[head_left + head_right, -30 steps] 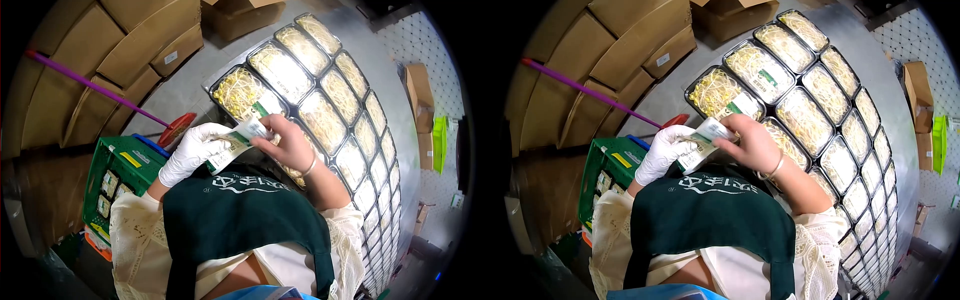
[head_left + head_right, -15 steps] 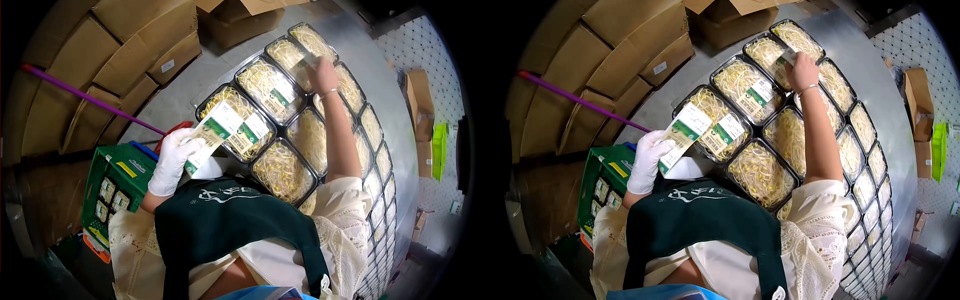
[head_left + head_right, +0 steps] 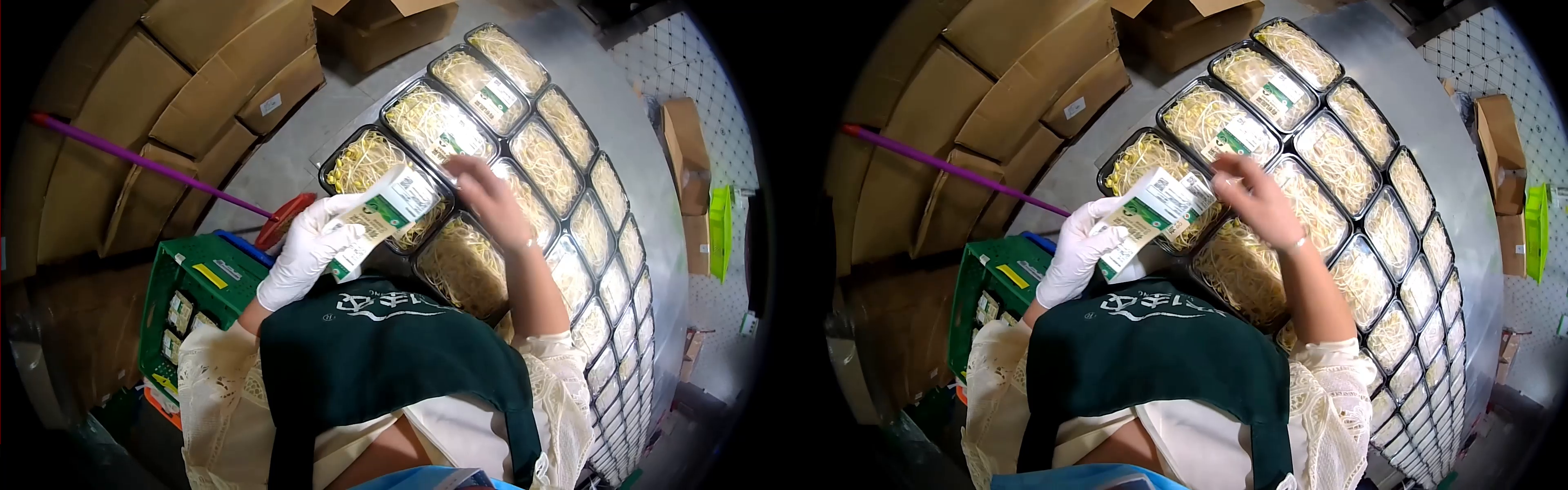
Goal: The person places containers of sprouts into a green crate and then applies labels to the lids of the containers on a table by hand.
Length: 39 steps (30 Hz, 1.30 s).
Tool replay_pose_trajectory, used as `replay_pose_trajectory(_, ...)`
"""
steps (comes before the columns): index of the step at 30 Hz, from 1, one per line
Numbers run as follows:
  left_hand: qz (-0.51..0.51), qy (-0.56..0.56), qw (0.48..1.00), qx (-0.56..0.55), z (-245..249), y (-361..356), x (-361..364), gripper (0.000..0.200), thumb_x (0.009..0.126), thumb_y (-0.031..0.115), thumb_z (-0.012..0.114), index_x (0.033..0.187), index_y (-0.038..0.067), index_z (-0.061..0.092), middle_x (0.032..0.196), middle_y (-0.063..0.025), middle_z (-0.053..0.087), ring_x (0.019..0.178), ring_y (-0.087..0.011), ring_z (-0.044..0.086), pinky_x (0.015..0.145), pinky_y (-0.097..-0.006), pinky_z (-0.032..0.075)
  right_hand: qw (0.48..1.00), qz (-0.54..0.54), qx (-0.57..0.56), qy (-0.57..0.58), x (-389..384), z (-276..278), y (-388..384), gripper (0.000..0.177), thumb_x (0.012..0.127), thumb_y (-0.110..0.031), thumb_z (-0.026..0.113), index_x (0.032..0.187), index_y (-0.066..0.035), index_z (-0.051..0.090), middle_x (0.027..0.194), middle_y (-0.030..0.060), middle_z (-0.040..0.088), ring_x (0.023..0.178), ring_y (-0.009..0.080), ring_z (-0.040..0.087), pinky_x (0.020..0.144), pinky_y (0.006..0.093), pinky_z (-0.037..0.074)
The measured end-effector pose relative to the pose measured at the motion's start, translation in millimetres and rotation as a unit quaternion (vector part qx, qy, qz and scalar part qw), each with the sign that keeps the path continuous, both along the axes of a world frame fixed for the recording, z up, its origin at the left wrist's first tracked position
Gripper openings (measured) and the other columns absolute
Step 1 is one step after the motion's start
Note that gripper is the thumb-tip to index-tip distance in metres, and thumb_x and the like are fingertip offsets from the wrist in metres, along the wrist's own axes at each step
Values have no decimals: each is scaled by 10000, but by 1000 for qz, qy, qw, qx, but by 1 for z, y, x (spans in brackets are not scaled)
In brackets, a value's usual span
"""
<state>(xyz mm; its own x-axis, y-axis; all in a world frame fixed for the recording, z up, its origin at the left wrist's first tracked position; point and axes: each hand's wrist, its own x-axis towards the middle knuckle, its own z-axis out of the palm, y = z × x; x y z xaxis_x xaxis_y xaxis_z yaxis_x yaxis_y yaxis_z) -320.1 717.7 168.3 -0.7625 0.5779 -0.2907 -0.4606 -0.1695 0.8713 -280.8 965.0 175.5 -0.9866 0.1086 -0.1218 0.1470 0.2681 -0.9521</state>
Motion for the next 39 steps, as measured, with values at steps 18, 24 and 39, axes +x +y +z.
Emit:
replay_pose_trajectory(18,21,-52,995,-81,0,13,-8,250,731,24,558,972,-43,555,860,-65,597,739,-85,548,663,-198,427,781,-218,576,106,-152,12,184,306,711,-231,599,885,-18,464,812,174,557,782,293,542,674,379,439)
replay_pose_trajectory(24,34,-24,997,-63,-1,-1,-2,254,777,51,547,1016,-32,522,931,-76,584,822,-97,544,733,-212,422,681,-250,688,12,-164,-44,187,532,747,-338,543,1116,-3,354,989,191,522,908,319,509,783,378,413)
replay_pose_trajectory(39,-61,107,991,-49,20,86,16,120,779,35,557,886,-18,567,757,-13,582,699,-59,516,633,-203,424,966,49,168,191,40,32,7,111,682,-73,615,774,-55,557,614,96,543,554,226,544,494,304,434)
